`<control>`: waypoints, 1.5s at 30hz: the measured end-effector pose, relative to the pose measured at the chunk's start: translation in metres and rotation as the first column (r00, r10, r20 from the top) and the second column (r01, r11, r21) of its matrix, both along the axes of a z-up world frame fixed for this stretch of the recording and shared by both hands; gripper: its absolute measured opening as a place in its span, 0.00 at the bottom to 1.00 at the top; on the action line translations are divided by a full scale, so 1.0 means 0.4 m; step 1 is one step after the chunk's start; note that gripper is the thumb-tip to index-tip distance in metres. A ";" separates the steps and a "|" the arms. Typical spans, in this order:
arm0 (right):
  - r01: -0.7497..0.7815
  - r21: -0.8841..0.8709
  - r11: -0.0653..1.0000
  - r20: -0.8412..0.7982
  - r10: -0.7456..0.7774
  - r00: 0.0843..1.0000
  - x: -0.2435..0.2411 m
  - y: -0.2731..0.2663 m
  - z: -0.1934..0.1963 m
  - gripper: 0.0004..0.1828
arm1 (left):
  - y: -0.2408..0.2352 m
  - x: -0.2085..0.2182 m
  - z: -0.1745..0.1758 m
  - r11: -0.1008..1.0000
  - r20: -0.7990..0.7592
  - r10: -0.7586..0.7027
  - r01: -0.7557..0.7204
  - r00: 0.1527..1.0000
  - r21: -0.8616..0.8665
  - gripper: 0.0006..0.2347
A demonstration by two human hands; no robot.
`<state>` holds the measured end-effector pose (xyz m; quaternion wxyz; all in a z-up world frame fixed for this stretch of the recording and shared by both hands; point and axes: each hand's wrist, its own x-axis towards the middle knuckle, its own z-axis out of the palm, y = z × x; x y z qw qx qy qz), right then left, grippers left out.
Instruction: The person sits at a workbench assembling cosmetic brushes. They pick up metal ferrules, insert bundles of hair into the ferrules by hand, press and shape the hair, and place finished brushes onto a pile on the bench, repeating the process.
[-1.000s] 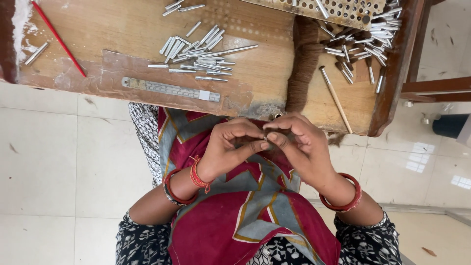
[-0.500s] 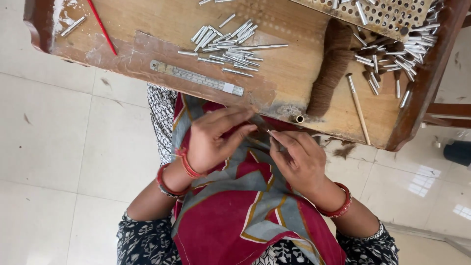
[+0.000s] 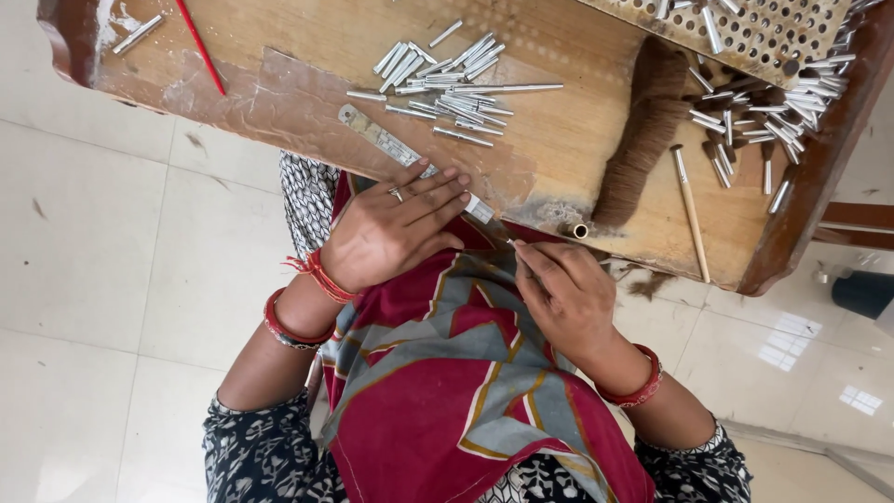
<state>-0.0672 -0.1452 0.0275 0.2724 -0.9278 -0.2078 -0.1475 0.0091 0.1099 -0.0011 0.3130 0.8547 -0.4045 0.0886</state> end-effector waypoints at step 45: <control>0.222 0.605 0.765 -0.383 0.035 0.923 -0.023 -0.044 0.053 0.10 | -0.188 -0.136 -0.054 0.588 -0.730 -0.474 -0.440 0.493 -0.679 0.07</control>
